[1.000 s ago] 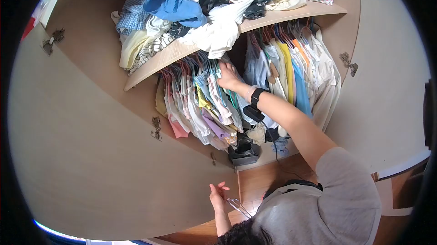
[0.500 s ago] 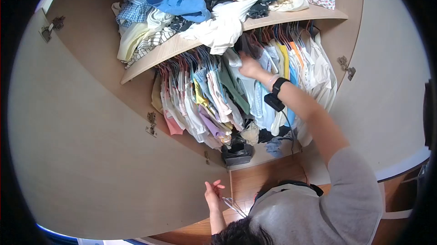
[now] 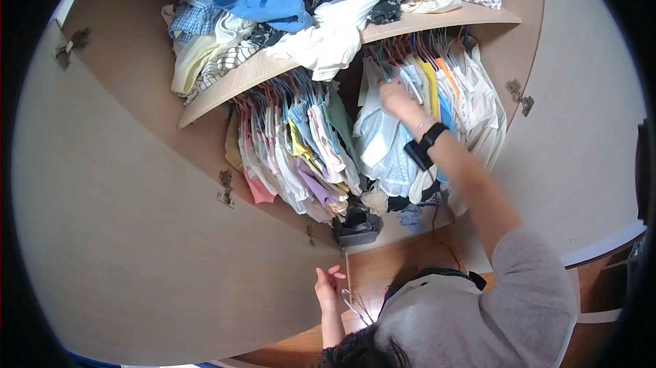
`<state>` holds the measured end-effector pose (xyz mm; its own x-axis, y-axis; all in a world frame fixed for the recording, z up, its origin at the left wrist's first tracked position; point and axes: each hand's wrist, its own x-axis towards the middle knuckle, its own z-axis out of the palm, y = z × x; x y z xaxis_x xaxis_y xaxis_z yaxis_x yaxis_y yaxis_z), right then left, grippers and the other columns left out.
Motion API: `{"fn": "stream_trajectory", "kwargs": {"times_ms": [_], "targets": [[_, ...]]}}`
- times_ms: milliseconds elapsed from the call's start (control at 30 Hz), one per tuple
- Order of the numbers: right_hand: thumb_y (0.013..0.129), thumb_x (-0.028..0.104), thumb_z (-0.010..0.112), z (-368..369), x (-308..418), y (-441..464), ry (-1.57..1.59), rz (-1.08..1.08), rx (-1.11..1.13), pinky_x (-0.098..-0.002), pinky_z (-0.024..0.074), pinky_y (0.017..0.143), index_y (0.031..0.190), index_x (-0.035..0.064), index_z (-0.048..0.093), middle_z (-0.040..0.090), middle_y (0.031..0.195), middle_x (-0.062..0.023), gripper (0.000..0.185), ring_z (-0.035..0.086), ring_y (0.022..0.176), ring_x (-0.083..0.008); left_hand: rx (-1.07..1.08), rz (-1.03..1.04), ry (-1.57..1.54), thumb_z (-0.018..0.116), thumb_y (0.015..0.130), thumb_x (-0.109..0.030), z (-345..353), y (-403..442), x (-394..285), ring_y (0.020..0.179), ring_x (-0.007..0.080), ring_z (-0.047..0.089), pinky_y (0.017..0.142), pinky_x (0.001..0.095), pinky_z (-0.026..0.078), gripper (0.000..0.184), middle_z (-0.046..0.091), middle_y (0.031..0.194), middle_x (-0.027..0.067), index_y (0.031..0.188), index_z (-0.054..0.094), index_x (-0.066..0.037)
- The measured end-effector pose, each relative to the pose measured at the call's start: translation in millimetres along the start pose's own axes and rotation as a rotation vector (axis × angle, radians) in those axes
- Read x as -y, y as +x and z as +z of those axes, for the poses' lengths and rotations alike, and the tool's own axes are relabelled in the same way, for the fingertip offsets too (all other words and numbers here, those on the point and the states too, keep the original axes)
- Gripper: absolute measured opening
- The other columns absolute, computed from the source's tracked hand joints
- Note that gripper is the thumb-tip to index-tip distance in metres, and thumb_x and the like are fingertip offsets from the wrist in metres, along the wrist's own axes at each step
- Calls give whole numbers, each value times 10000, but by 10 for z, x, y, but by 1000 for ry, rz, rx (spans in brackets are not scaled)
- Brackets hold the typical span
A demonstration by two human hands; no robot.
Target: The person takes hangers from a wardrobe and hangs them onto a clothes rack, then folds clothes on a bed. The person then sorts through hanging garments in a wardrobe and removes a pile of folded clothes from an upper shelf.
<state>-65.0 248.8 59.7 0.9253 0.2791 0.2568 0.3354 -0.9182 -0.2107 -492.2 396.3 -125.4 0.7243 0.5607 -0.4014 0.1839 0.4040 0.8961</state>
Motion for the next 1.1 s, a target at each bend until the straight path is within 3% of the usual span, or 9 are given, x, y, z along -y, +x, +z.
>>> {"fn": "stream_trajectory", "kwargs": {"times_ms": [33, 100, 233, 433, 467, 700, 767, 967, 1100], "targets": [[801, 135, 497, -6, 209, -123, -58, 69, -46, -552, 377, 901, 1188, 12, 477, 416, 1275, -215, 407, 386, 1194, -368, -29, -28, -6, 287, 933, -485, -26, -9, 15, 394, 39, 293, 362, 199, 196, 583, 599, 630, 39, 914, 610, 0], [801, 185, 523, -24, 583, -277, -60, -179, -215, -652, 262, 925, 1287, 47, 374, 258, 1370, -216, 527, 209, 1276, -402, -47, -62, -12, 278, 939, -470, -77, -18, 23, 394, 46, 295, 363, 201, 198, 567, 593, 631, 38, 913, 606, -8], [737, 173, 578, 491, 1172, -165, 641, -199, 95, -481, 313, 982, 1328, 16, 270, 328, 1322, -248, 684, 319, 1221, -414, -4, -57, 10, 255, 952, -439, -118, 11, -39, 393, 60, 287, 361, 203, 194, 540, 576, 639, 38, 925, 590, -16], [684, 116, 581, 855, 870, 113, 1076, 47, -126, -350, 437, 842, 1098, 33, 488, 575, 1019, -202, 433, 554, 978, -330, 36, -24, 41, 265, 949, -446, 177, -12, -197, 402, 56, 284, 370, 203, 198, 549, 574, 641, 33, 931, 597, -10], [674, 101, 582, 857, 738, 124, 1112, 68, -212, -355, 454, 784, 979, 41, 520, 604, 898, -186, 317, 590, 861, -313, 60, -25, 53, 267, 947, -451, 234, -24, -214, 403, 55, 284, 372, 204, 199, 550, 575, 643, 30, 941, 598, -12], [701, -52, 440, 636, -416, 55, 820, -56, -333, -375, 400, 911, 1146, 7, 448, 542, 1103, -239, 449, 507, 1069, -365, 105, -9, 68, 269, 945, -457, 392, 26, -213, 410, 49, 295, 375, 200, 207, 551, 580, 649, 26, 938, 597, -14], [719, -34, 474, 531, -534, -57, 756, -46, -319, -376, 399, 910, 1175, 5, 433, 541, 1107, -242, 459, 503, 1072, -370, 106, -21, 84, 271, 945, -455, 392, 18, -247, 411, 49, 299, 375, 200, 211, 547, 580, 649, 26, 936, 596, -15], [751, 39, 563, 239, -438, -663, 622, -387, -543, -383, 344, 970, 1204, 4, 422, 469, 1199, -206, 476, 427, 1146, -362, 74, 123, 86, 275, 949, -444, 367, 245, -523, 448, 56, 340, 429, 195, 258, 536, 568, 623, 15, 918, 591, -12], [791, 129, 577, 220, -274, -1420, 767, -551, -286, -395, 307, 992, 1219, 1, 401, 424, 1225, -198, 481, 377, 1182, -341, 21, 314, 70, 281, 946, -450, 599, 378, -858, 542, 73, 404, 535, 214, 324, 546, 572, 674, 18, 977, 590, 0]]}}
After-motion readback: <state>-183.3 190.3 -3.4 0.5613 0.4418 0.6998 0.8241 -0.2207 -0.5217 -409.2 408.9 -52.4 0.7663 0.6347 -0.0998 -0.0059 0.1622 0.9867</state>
